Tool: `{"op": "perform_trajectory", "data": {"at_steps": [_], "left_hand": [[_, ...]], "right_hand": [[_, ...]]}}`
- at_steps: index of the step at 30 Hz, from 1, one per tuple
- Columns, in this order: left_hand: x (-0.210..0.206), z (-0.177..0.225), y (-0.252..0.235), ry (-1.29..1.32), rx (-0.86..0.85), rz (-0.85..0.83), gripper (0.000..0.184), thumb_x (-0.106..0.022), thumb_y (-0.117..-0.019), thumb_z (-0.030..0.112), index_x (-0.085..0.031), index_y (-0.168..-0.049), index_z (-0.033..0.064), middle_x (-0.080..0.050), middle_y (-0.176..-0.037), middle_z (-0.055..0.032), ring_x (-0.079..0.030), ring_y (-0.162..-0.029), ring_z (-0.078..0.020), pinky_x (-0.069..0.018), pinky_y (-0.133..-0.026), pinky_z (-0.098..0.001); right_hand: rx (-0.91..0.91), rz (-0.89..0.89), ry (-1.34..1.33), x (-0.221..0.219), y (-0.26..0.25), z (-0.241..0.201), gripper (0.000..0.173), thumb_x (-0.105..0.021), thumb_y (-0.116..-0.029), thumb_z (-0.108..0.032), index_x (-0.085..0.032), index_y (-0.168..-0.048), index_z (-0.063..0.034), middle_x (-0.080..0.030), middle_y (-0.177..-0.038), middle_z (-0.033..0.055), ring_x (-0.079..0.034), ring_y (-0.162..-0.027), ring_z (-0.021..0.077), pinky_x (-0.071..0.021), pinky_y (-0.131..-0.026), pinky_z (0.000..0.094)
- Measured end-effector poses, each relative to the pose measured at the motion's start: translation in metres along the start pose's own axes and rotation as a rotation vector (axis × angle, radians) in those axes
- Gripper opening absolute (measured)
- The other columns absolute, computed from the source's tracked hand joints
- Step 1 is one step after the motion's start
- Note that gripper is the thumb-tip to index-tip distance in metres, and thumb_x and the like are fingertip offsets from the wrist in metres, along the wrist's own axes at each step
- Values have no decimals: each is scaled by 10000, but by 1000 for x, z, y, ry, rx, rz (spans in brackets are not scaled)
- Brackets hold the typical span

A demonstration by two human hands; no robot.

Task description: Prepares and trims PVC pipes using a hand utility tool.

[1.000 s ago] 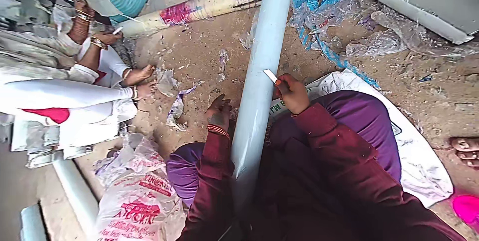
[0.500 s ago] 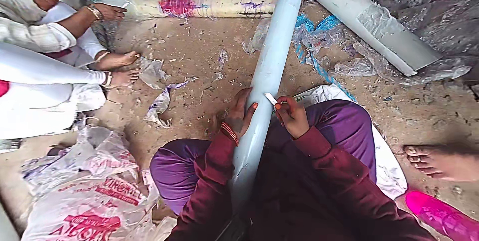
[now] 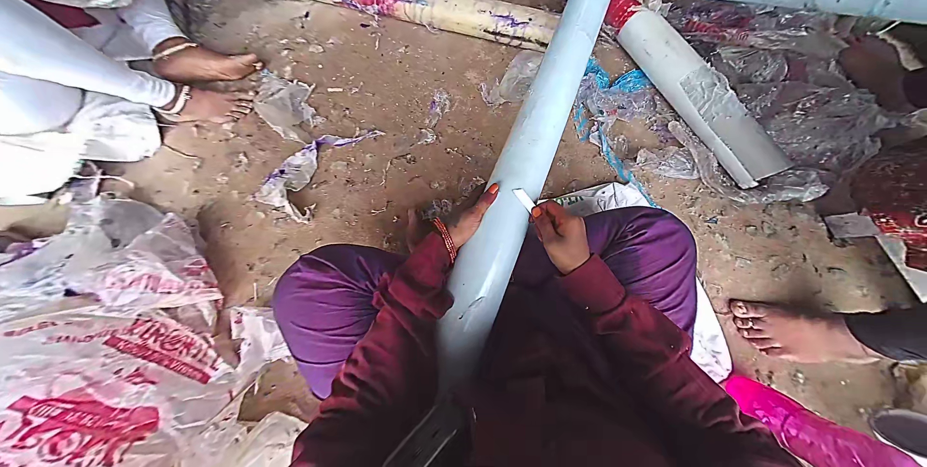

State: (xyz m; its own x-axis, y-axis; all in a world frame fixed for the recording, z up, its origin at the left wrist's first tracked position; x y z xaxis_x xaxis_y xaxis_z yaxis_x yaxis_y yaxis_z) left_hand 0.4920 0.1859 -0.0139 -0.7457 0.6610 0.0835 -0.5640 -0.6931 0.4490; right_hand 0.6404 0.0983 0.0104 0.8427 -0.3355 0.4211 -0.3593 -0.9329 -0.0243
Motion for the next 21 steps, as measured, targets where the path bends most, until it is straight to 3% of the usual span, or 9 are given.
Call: {"op": "perform_trajectory", "data": {"at_steps": [5,9,11,12,15,17,21], "left_hand": [[-2,-3,-1,4,-6,-24,544,-296,-1120,402,-358,-1561,89,-566,-1412,-184,-582,-1251,-211,-455,-1073,-393],[1,-1,-1,-40,-16,7,537,-293,-1124,378,-377,-1546,56,-571,-1396,-214,-580,-1255,-238,-443,-1085,-406],[8,9,-2,-175,-116,82,500,-341,-1126,313,-396,-1538,34,-550,-1444,-220,-565,-1301,-282,-420,-1116,-452],[12,18,-1,-283,-222,145,476,-405,-1115,264,-422,-1525,23,-544,-1458,-214,-588,-1276,-299,-448,-1091,-464],[15,57,12,-495,-656,312,376,-636,-998,150,-635,-1338,-10,-633,-1326,-223,-684,-1078,-304,-556,-943,-433],[2,77,18,-591,-855,261,284,-702,-942,105,-731,-1199,-13,-697,-1195,-220,-694,-1045,-326,-555,-937,-441],[-22,96,16,-820,-865,47,138,-716,-920,50,-786,-1021,-12,-723,-1086,-205,-688,-1032,-378,-543,-943,-479]], "right_hand": [[-25,66,-16,2,-1,3,211,-520,-1025,-94,-645,-937,51,-547,-644,-13,-501,-561,10,-441,-574,203],[3,23,39,-3,0,1,237,-506,-1023,-105,-647,-921,56,-535,-636,8,-498,-563,54,-440,-582,253],[3,-26,22,-3,0,0,233,-518,-1017,-102,-661,-947,68,-564,-658,22,-508,-574,58,-447,-594,256],[-7,-23,-19,1,-2,0,223,-526,-1011,-94,-665,-959,72,-579,-671,23,-511,-578,45,-450,-594,241],[-79,160,-212,32,-12,14,173,-490,-1038,-83,-605,-968,25,-532,-627,-51,-480,-510,-15,-429,-513,171],[-130,248,-222,56,-20,32,192,-468,-1070,-125,-592,-1022,14,-513,-630,-52,-454,-491,-2,-412,-493,191],[-180,280,-209,65,-25,59,220,-472,-1082,-142,-605,-1032,27,-521,-636,-15,-463,-489,36,-426,-494,230]]}}
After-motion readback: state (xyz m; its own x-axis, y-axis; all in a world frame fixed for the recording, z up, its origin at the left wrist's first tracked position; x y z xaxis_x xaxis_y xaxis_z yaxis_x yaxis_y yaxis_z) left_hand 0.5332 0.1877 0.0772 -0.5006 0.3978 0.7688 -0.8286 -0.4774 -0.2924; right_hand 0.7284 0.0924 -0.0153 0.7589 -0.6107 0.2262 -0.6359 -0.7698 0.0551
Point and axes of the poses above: each hand's wrist, its own y-axis away from the middle knuckle, its own x-axis out of the back of the hand, z = x × y, the point moved 8 cm from there along -y, towards the middle knuckle
